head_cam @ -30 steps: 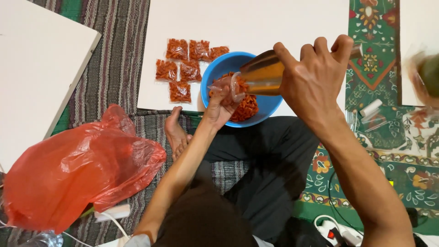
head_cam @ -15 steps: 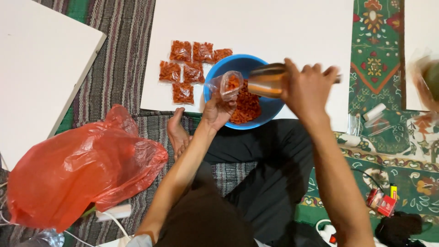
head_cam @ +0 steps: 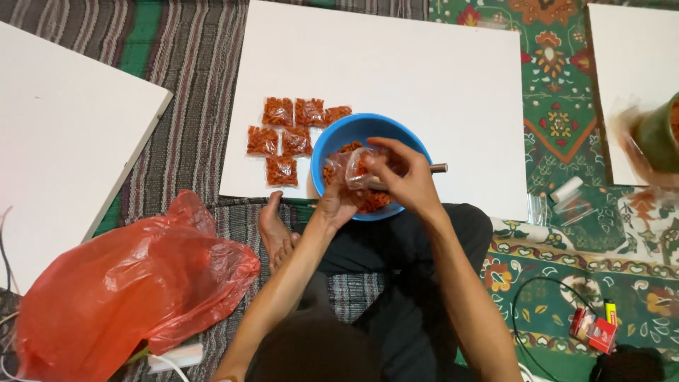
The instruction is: A person is sitting on the floor, using a metal scoop to fill small plastic bags with snacks from a large blue bowl.
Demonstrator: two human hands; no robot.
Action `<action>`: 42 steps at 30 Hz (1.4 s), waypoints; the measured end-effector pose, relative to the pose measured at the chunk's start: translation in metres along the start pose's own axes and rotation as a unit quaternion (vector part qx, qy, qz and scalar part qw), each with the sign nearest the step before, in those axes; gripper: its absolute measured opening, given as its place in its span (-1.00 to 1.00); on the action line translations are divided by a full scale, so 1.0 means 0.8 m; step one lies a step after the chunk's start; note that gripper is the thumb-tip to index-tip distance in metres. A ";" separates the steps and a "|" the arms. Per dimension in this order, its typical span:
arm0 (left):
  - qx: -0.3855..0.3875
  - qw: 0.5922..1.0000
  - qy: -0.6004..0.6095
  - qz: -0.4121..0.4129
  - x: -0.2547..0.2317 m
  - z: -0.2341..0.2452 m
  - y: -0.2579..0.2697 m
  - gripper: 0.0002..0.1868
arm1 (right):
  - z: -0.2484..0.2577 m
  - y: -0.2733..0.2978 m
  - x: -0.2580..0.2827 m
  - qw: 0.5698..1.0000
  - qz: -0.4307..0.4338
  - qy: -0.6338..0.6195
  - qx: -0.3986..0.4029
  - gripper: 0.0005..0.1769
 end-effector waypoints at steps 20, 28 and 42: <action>0.054 0.996 -0.066 0.012 -0.002 -0.026 0.012 -0.49 | 0.007 -0.028 0.044 0.993 0.090 0.082 -0.008 -0.86; 0.101 0.990 -0.077 0.057 0.022 0.003 0.001 -0.37 | 0.010 -0.026 0.070 0.985 0.129 0.106 0.046 -0.78; 0.053 0.997 -0.042 0.048 0.015 -0.014 0.015 -0.51 | 0.024 -0.027 0.069 0.992 0.118 0.044 0.014 -0.76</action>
Point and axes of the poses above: each hand's wrist, its own y-axis away from the middle knuckle, its own z-axis out of the back of the hand, x = y × z, the point moved 5 cm from there along -y, towards the middle knuckle, and after that the axes turned 1 degree about -x, right-handed, at the moved point
